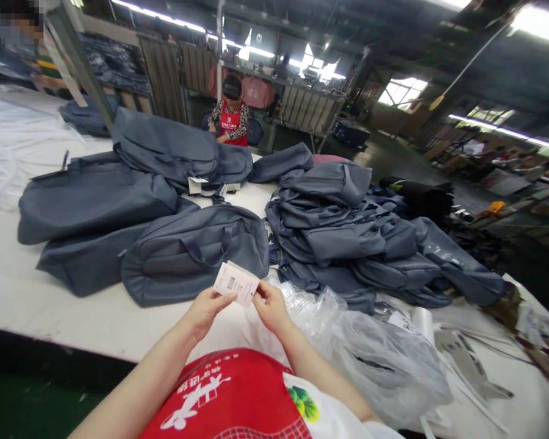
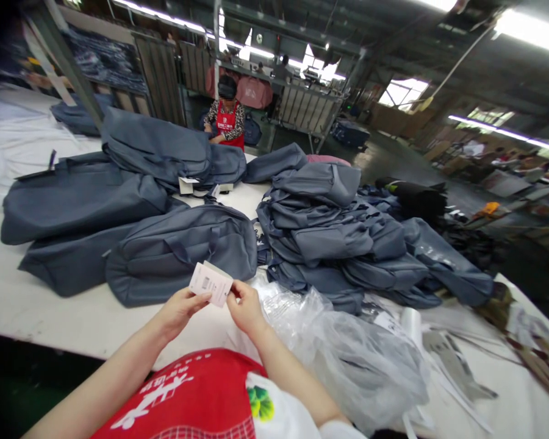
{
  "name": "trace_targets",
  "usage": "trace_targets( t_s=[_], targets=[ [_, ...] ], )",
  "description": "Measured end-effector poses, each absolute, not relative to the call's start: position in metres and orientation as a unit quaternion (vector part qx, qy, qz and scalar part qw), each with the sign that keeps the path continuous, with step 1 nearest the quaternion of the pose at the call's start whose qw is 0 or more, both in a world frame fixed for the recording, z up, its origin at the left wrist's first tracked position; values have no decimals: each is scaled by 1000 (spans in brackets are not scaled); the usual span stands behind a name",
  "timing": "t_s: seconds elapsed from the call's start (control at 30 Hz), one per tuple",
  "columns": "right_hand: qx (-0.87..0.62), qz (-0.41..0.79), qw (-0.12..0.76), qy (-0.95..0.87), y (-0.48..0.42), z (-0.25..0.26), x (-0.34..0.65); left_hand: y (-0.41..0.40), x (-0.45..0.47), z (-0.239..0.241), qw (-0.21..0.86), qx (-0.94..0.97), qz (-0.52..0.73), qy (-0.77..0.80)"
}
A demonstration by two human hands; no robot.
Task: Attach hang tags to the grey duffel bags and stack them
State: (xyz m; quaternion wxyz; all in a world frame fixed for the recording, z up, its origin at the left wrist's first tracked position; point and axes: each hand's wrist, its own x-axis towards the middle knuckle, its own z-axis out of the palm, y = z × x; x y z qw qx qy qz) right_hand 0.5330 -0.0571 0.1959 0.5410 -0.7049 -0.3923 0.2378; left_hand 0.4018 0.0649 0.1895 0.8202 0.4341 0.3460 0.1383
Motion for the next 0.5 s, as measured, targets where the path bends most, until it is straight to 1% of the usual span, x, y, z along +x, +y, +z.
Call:
trace_targets(
  t_s=[0.07,0.2,0.27,0.33,0.4,0.43,0.5],
  targets=[
    [-715,234,517,-408,-61,203,538,67,402,192,824,448,128,323],
    [-773,173,428,-435,-71,219,550,79,402,195,797,479,162,332],
    [-790,155,407,-432,-76,228,554,88,402,195,785,487,177,341],
    [-799,162,389,-429,-79,239,558,95,402,195,775,489,190,352],
    [-800,195,372,-429,-83,249,560,100,403,194,766,488,206,365],
    [-791,231,373,-426,-84,253,560,100,403,193,761,487,212,372],
    [-741,348,405,-407,-85,258,561,99,404,192,755,488,216,381]
  ],
)
